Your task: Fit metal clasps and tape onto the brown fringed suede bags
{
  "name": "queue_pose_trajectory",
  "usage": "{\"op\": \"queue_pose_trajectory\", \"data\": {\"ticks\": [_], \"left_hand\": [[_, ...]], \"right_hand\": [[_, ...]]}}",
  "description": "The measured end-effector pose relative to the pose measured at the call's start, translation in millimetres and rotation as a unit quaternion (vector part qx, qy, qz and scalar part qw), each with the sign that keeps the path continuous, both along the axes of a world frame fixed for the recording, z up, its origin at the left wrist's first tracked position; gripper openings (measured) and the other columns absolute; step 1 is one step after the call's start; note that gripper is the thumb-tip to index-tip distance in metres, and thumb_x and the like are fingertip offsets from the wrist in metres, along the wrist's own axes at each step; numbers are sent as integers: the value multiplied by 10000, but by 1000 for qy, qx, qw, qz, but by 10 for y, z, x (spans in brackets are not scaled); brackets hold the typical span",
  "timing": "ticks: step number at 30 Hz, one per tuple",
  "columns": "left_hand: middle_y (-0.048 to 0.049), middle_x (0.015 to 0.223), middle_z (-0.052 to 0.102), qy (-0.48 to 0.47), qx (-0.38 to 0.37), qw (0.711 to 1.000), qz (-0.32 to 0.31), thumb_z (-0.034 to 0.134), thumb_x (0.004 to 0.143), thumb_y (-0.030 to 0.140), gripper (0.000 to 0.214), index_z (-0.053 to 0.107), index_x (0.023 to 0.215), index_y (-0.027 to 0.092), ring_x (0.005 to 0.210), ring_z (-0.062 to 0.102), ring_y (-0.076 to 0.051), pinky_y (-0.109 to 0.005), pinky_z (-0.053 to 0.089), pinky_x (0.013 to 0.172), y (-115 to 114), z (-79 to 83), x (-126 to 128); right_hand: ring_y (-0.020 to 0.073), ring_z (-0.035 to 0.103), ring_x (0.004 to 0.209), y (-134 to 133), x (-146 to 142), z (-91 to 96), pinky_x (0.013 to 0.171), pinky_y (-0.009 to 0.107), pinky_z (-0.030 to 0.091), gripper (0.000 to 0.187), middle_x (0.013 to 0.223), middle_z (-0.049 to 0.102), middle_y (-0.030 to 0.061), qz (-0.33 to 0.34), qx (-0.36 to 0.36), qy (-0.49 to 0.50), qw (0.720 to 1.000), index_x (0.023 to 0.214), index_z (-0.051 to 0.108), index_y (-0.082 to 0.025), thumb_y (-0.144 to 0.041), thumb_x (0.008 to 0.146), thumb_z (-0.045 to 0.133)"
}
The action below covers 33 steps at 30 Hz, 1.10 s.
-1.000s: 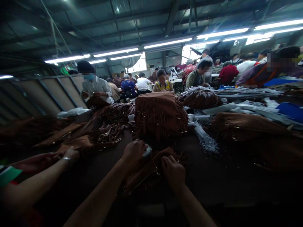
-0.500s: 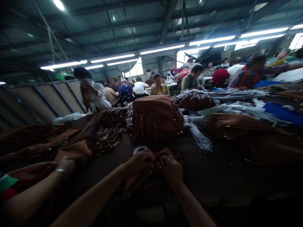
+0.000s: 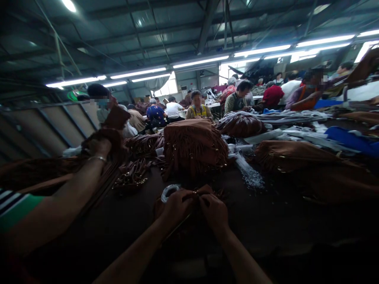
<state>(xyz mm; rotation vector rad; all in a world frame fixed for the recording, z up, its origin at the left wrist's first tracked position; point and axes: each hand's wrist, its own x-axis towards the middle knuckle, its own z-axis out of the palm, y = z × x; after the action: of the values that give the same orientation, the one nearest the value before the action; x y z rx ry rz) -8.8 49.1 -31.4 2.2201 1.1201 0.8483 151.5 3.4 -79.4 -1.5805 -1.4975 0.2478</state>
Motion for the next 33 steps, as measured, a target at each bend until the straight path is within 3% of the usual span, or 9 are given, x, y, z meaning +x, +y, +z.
{"op": "queue_pose_trajectory", "data": {"ticks": [13, 20, 26, 30, 33], "left_hand": [[-50, 1047, 686, 37, 35, 997, -55, 551, 826, 170, 331, 702, 1108, 255, 954, 623, -197, -291, 468, 869, -44, 37, 0], [-45, 860, 727, -45, -94, 995, -12, 589, 800, 327, 232, 752, 849, 169, 819, 652, -197, -280, 470, 754, 50, 21, 86], [-34, 766, 719, 10, -122, 993, -6, 640, 709, 355, 243, 750, 794, 156, 755, 644, -203, -266, 422, 652, 136, -58, 138], [-34, 734, 697, 15, -125, 992, 12, 630, 715, 366, 259, 728, 785, 136, 717, 617, -187, -254, 384, 609, 127, -42, 126], [-29, 743, 681, -25, -128, 991, 15, 601, 749, 364, 254, 694, 788, 131, 718, 596, -170, -245, 378, 609, 127, -22, 134]], "right_hand": [[193, 667, 843, -65, -13, 63, 785, 300, 484, 200, 936, 714, 39, 14, -7, 2, 1000, 879, 711, -239, -311, 879, 524], [202, 659, 860, -88, -24, 60, 772, 305, 475, 235, 939, 709, 51, 17, -13, 6, 1000, 902, 710, -240, -323, 898, 490], [191, 645, 816, -126, -40, 143, 745, 305, 456, 269, 876, 698, 44, 42, -30, 9, 999, 810, 694, -227, -300, 905, 453], [203, 642, 828, -151, -7, 145, 752, 312, 480, 177, 870, 700, 43, 41, -15, 168, 985, 867, 695, -203, -340, 769, 643], [175, 625, 641, -191, 32, 165, 608, 288, 500, 302, 690, 669, 18, 81, -68, 366, 925, 830, 690, -176, -417, 659, 746]]}}
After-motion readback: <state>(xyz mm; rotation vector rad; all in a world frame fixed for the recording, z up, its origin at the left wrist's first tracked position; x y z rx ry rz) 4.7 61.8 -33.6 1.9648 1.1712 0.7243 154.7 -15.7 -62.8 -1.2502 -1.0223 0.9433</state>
